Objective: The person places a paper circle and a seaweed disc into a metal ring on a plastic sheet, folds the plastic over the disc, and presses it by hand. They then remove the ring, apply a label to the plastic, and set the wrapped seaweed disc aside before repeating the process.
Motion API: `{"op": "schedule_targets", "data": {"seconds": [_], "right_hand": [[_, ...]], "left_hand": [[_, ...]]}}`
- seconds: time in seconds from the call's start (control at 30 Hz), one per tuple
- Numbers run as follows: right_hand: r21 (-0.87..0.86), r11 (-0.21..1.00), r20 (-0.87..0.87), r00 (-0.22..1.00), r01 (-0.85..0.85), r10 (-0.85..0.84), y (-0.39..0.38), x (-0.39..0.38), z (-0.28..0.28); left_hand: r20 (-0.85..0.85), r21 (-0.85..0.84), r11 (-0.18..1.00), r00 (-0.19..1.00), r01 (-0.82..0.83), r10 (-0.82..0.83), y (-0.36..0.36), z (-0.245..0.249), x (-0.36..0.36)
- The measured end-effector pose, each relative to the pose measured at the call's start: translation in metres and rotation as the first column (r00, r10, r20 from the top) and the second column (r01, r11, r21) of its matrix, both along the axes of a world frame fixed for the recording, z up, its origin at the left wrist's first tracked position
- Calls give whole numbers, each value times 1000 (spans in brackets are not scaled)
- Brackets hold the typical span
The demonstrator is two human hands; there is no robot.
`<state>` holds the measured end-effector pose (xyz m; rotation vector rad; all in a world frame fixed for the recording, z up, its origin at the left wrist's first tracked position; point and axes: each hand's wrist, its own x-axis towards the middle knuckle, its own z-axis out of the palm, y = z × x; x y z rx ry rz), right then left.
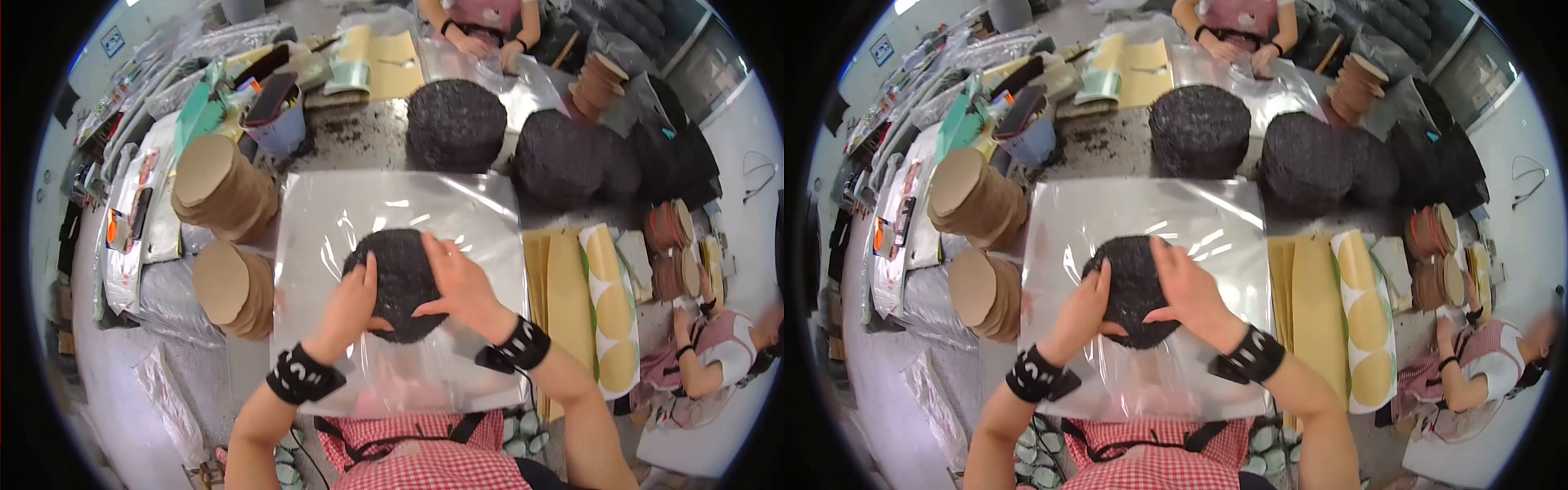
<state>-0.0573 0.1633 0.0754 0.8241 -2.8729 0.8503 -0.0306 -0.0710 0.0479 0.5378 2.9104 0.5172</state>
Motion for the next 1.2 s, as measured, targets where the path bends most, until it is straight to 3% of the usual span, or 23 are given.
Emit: {"op": "schedule_targets", "data": {"seconds": [0.07, 0.1, 0.17, 0.23, 0.27, 0.33, 0.4, 0.43, 0.53, 0.6, 0.63, 0.67, 0.7, 0.73, 0.77, 0.8, 0.83, 0.93, 1.03, 1.07, 1.13, 1.17, 1.2], "right_hand": [[380, 924, 44, 999, -35, 19, -27, -3, -26], [540, 841, -64, 998, 25, 12, -38, -4, -45], [616, 787, -35, 999, 42, -25, -51, -6, -52], [662, 741, -125, 992, 107, -32, -57, -4, -66], [613, 789, -33, 999, 43, -29, -54, -6, -73], [491, 869, 150, 989, -68, -7, -47, -18, -73], [458, 878, 169, 983, -137, 65, -42, -33, -85], [484, 852, 165, 977, -197, 132, -40, -37, -84], [514, 854, 144, 990, -79, 5, -48, -19, -74], [478, 878, 98, 995, -37, -12, -42, -7, -62], [407, 910, -11, 996, -81, 94, -33, 4, -55], [206, 964, 39, 986, -169, 165, -24, 12, -60], [-53, 982, -39, 983, -183, 181, -13, 36, -46], [-243, 960, 12, 990, -135, 143, 0, 72, -21], [-138, 961, -104, 968, -241, 228, 17, 101, -19], [-43, 973, -52, 973, -225, 223, 33, 133, -19], [52, 976, 1, 977, -211, 212, 48, 159, -20], [176, 954, -86, 961, -244, 262, 85, 183, -63], [161, 960, 320, 932, -229, 169, 93, 164, -54], [98, 986, 64, 990, -133, 127, 87, 155, -27], [-91, 996, -425, 904, -3, -36, 70, 151, 61], [-226, 931, -396, 900, -286, 180, 79, 168, 60], [-345, 774, -358, 836, -532, 415, 87, 185, 59]], "left_hand": [[34, -209, 975, 997, 71, -66, 13, 0, -16], [39, -324, 942, 996, 85, -77, 24, -8, -22], [26, -505, 856, 993, 113, -116, 36, -19, -24], [-57, -470, 880, 993, 68, -107, 34, -45, -27], [-96, -452, 891, 990, 50, -105, 31, -57, -26], [32, -344, 904, 965, 255, -260, 20, -44, -39], [85, -241, 880, 912, 410, -402, 8, -48, -55], [177, -280, 864, 908, 417, -381, 12, -31, -57], [185, -273, 937, 968, 216, -169, 17, -27, -40], [58, -145, 955, 966, 259, -253, 9, -26, -25], [-14, -94, 948, 951, 306, -308, 5, -22, -16], [-95, -52, 933, 928, 356, -359, 0, -18, -9], [-132, 75, 943, 941, 324, -313, -11, -7, 10], [-151, 207, 935, 954, 288, -260, -22, 2, 39], [-194, 283, 919, 955, 275, -227, -29, 5, 69], [-232, 356, 895, 954, 267, -192, -36, 2, 97], [-220, 287, 922, 954, 262, -203, -48, -15, 118], [-168, 125, 964, 963, 234, -212, -68, -53, 142], [-55, 24, 980, 979, 196, -194, -62, -10, 122], [-242, 81, 979, 956, 187, -163, -55, 13, 133], [-575, 198, 961, 817, 196, -48, -47, 37, 167], [-498, 262, 852, 820, 453, -283, -49, 32, 188], [-435, 337, 669, 740, 662, -513, -52, 26, 199]]}}
